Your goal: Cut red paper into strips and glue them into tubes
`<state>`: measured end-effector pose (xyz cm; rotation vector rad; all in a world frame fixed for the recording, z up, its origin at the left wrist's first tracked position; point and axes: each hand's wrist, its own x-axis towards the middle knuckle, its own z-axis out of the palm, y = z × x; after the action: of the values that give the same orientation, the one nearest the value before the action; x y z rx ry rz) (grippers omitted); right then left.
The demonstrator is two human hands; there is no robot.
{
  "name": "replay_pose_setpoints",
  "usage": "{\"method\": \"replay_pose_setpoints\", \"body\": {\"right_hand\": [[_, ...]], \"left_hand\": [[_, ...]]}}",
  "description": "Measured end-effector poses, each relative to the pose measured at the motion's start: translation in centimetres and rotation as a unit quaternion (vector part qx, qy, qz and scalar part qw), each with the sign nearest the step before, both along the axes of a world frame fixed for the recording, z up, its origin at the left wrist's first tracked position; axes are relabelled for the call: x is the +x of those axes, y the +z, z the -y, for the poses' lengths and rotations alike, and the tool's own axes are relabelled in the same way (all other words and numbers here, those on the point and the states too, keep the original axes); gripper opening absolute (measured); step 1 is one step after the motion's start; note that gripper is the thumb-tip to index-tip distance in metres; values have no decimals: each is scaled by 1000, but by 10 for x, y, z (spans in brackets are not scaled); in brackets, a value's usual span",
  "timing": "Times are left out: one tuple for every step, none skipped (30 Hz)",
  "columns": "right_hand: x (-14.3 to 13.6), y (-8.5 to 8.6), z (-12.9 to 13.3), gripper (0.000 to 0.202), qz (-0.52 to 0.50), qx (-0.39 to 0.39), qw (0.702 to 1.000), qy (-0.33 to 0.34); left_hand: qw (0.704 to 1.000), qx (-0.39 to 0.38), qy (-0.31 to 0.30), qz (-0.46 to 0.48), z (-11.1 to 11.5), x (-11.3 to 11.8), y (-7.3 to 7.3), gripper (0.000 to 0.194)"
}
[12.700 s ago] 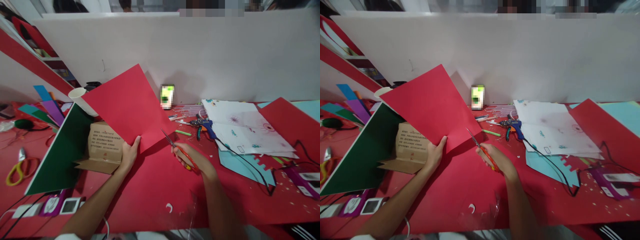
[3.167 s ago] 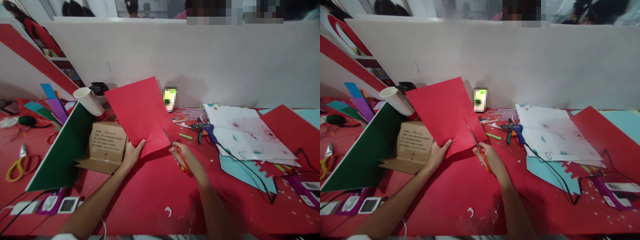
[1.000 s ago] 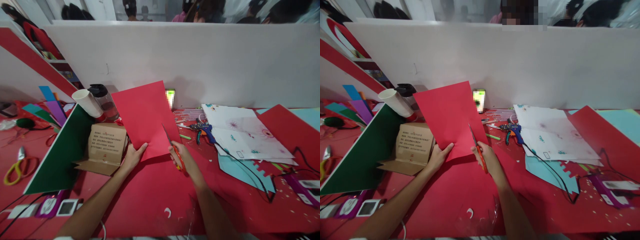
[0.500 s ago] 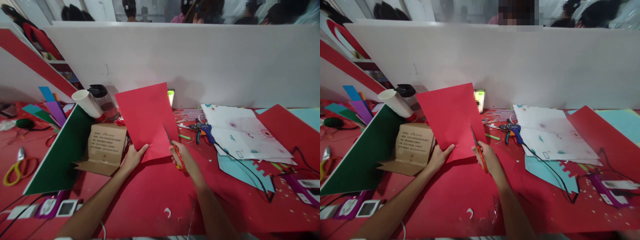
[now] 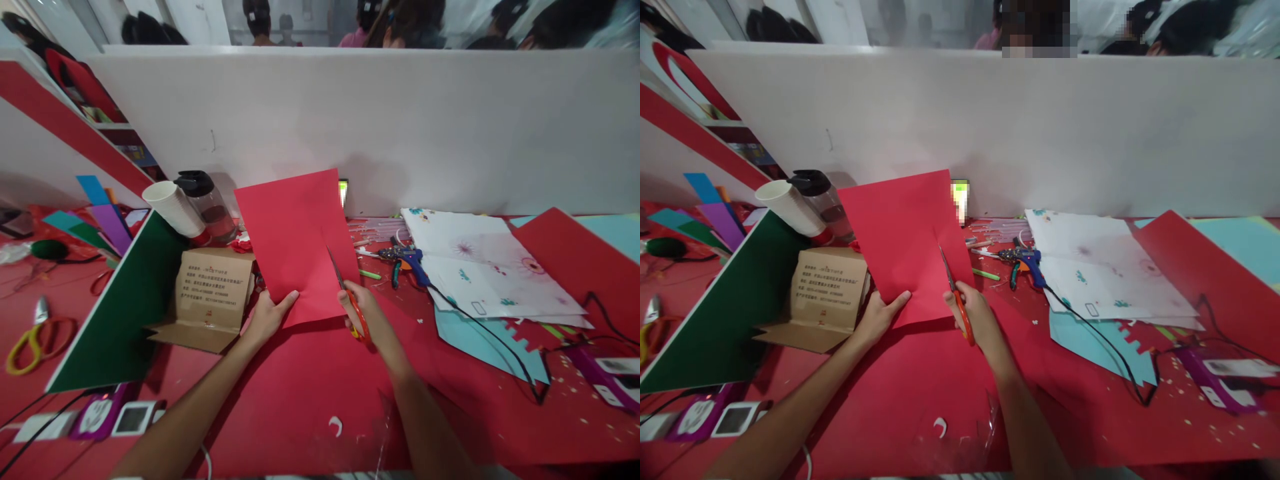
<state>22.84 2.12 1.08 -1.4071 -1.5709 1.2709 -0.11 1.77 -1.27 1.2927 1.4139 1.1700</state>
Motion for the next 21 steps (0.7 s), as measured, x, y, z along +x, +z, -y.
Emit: {"method": "replay_pose_setpoints", "body": {"right_hand": [[0,0,0,48,3,4,1000,0],[0,1,1,48,5,5,1000,1],[0,1,1,49,7,7,1000,0],[0,2,1,49,9,8,1000,-1],[-1,3,1,50,10,10,1000,-3],[-2,3,1,51,10,9,1000,-4],[-3,4,1,51,8,6,1000,-5],[-4,4,0,52,5,2,1000,-6],[-4,4,0,53,2,-4,1000,-6],[-5,4,0,53,-1,-9,1000,-6],[-5,4,-1,53,-3,-12,1000,-6],[-5,4,-1,53,-4,-12,1000,-7],[-5,3,-1,52,-3,-10,1000,-8],[-5,3,-1,51,-1,-5,1000,-9],[-4,3,-1,50,3,3,1000,-12],[-4,3,-1,49,8,11,1000,-14],[-4,4,-1,49,11,17,1000,-15],[-3,4,0,48,13,19,1000,-16],[-4,5,0,48,12,16,1000,-17],[-4,6,0,48,9,8,1000,-19],[-5,7,0,49,5,-2,1000,-21]], "left_hand": [[1000,1,-1,2,0,1,1,48],[1000,1,0,4,0,1,1,48],[1000,1,3,6,0,1,1,48],[1000,-1,5,7,0,2,1,48],[1000,-2,8,9,0,1,1,49],[1000,-2,9,10,0,1,0,49],[1000,-2,10,11,0,1,-1,50],[1000,-2,11,11,-1,1,-2,50],[1000,-1,12,10,-1,1,-2,50],[1000,-1,12,9,-1,1,-2,50],[1000,0,11,6,-1,1,-2,50],[1000,1,9,4,-1,1,-2,50],[1000,4,5,2,-1,1,-1,49],[1000,6,0,0,-1,1,0,49],[1000,7,-7,-2,0,2,1,49],[1000,6,-14,-4,0,2,2,49],[1000,5,-19,-6,0,2,3,48],[1000,5,-22,-8,0,2,3,48],[1000,5,-23,-9,1,2,3,47],[1000,6,-23,-11,1,2,3,48],[1000,6,-23,-12,0,2,3,48]]}}
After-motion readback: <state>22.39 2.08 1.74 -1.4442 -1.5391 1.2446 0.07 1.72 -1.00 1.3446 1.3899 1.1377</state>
